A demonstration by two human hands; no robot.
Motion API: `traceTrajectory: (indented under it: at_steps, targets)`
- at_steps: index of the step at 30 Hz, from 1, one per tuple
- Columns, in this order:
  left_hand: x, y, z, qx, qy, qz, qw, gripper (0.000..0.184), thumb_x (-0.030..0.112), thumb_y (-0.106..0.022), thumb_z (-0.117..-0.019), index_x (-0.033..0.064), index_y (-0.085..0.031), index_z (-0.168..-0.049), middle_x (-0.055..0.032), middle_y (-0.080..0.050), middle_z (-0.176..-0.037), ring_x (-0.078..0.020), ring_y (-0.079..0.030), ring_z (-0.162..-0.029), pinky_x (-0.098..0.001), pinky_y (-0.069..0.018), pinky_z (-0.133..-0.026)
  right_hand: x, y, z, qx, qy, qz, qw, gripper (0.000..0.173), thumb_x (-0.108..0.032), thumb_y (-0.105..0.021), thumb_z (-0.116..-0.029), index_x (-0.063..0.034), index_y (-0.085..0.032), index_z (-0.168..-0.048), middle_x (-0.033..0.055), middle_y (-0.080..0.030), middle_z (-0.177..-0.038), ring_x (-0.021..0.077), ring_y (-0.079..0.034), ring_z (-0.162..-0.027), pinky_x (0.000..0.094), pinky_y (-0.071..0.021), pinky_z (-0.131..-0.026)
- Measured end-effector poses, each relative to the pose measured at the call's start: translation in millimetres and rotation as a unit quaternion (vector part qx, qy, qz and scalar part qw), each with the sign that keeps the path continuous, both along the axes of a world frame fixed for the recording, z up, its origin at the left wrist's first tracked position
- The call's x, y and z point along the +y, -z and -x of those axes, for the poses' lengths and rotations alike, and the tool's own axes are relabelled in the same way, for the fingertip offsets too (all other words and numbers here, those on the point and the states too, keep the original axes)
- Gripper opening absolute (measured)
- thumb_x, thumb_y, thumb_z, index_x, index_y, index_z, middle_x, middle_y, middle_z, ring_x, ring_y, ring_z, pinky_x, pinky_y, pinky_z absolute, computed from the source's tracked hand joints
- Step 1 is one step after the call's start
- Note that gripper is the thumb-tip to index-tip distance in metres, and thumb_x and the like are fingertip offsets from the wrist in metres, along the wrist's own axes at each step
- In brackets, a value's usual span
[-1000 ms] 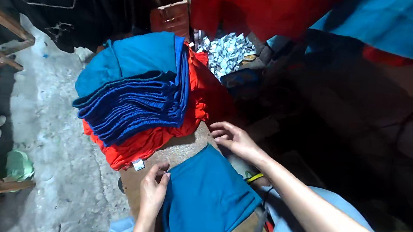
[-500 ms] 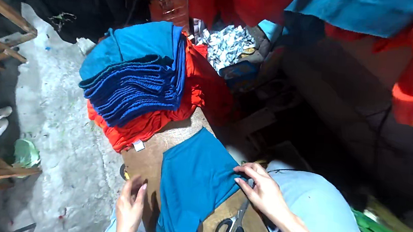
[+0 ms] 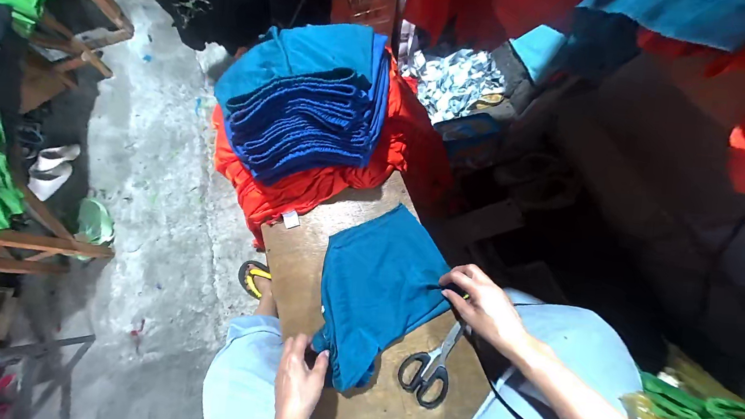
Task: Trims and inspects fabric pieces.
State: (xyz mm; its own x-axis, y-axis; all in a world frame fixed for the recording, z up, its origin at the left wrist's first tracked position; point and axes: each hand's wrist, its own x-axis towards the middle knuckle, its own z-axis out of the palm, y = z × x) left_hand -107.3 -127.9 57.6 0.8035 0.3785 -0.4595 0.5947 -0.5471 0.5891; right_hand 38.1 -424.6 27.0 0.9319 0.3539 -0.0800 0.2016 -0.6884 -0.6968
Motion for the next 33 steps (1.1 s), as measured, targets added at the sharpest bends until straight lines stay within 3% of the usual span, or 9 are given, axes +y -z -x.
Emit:
traceTrajectory:
  at_steps: [2, 5, 7, 10, 15, 21, 26, 28, 33]
  targets:
    - [-2, 6, 3, -0.048, -0.061, 0.052, 0.996, 0.052, 0.021, -0.074, -0.0900, -0.0059, -0.057, -0.131, -0.0196, -0.066, -0.113, -0.0260, -0.066, -0.097, -0.0425, -0.0547, -0.086, -1, 4, 3, 0.005, 0.026, -0.010, 1.000, 0.032, -0.001, -0.071, -0.0910, -0.0025, -0.069, -0.123, 0.0215, -0.064, -0.121, 0.0377, -0.067, -0.102, 0.0582, -0.0552, -0.084]
    - [-15, 3, -2, 0.002, -0.049, 0.049, 0.998, 0.066, 0.023, -0.079, -0.0868, -0.0043, -0.052, -0.141, -0.0262, -0.059, -0.134, -0.0372, -0.059, -0.123, -0.0523, -0.0473, -0.105, 0, 3, 5, 0.086, 0.082, -0.015, 0.993, 0.050, -0.008, -0.071, -0.0957, -0.0036, -0.055, -0.143, 0.0231, -0.061, -0.130, 0.0335, -0.066, -0.096, 0.0517, -0.0541, -0.082]
    - [-24, 3, -8, 0.024, -0.024, 0.015, 0.999, 0.046, 0.023, -0.077, -0.0874, -0.0027, -0.067, -0.124, -0.0257, -0.062, -0.126, -0.0400, -0.059, -0.119, -0.0549, -0.0466, -0.103, 2, 5, 4, 0.122, 0.095, -0.018, 0.988, 0.044, -0.010, -0.070, -0.0972, -0.0013, -0.058, -0.139, 0.0230, -0.066, -0.125, 0.0346, -0.069, -0.099, 0.0532, -0.0538, -0.088]
    - [-25, -1, -6, -0.026, -0.088, 0.091, 0.992, 0.031, 0.015, -0.074, -0.0865, -0.0043, -0.067, -0.110, -0.0198, -0.066, -0.108, -0.0308, -0.064, -0.104, -0.0493, -0.0521, -0.092, 3, 5, 1, 0.142, 0.113, -0.025, 0.983, 0.034, -0.007, -0.071, -0.0954, 0.0014, -0.063, -0.128, 0.0226, -0.068, -0.112, 0.0337, -0.067, -0.097, 0.0526, -0.0528, -0.089]
    - [22, -27, -7, -0.111, -0.308, 0.369, 0.870, 0.043, 0.005, -0.058, -0.0947, -0.0038, -0.047, -0.136, -0.0160, -0.068, -0.108, -0.0204, -0.071, -0.091, -0.0384, -0.0620, -0.077, 0, 1, 1, 0.179, 0.139, -0.072, 0.971, 0.018, 0.001, -0.068, -0.0945, 0.0037, -0.065, -0.112, 0.0188, -0.067, -0.103, 0.0257, -0.066, -0.088, 0.0448, -0.0541, -0.080]
    - [49, 8, 6, -0.077, -0.253, 0.207, 0.942, 0.037, 0.022, -0.059, -0.1021, -0.0057, -0.058, -0.126, -0.0187, -0.064, -0.112, -0.0225, -0.064, -0.100, -0.0417, -0.0543, -0.086, -7, 10, 12, 0.094, 0.081, -0.105, 0.987, 0.043, 0.008, -0.068, -0.0869, 0.0011, -0.064, -0.130, 0.0230, -0.059, -0.132, 0.0341, -0.061, -0.117, 0.0497, -0.0524, -0.095]
    - [29, 9, 27, -0.043, -0.340, 0.225, 0.912, 0.030, 0.024, -0.048, -0.1091, -0.0029, -0.055, -0.120, -0.0106, -0.059, -0.089, -0.0138, -0.059, -0.064, -0.0296, -0.0531, -0.056, -22, 18, 20, -0.090, -0.018, -0.011, 0.996, 0.043, -0.002, -0.066, -0.0829, -0.0091, -0.071, -0.125, 0.0234, -0.059, -0.134, 0.0448, -0.062, -0.115, 0.0632, -0.0524, -0.089]
    - [26, 1, 35, -0.054, -0.339, 0.239, 0.908, 0.028, 0.010, -0.056, -0.1040, -0.0058, -0.051, -0.127, -0.0128, -0.060, -0.091, -0.0147, -0.062, -0.065, -0.0295, -0.0552, -0.059, -23, 17, 20, -0.147, -0.040, 0.014, 0.988, 0.048, -0.010, -0.064, -0.0851, -0.0110, -0.068, -0.133, 0.0263, -0.057, -0.139, 0.0498, -0.061, -0.115, 0.0679, -0.0491, -0.089]
    - [28, -6, 39, -0.050, -0.277, 0.198, 0.939, 0.013, 0.007, -0.065, -0.0974, -0.0045, -0.061, -0.100, -0.0091, -0.060, -0.081, -0.0137, -0.061, -0.064, -0.0279, -0.0538, -0.059, 9, 2, 29, -0.179, -0.203, 0.013, 0.963, 0.024, -0.018, -0.063, -0.0893, -0.0096, -0.077, -0.107, 0.0156, -0.073, -0.107, 0.0392, -0.069, -0.104, 0.0594, -0.0531, -0.088]
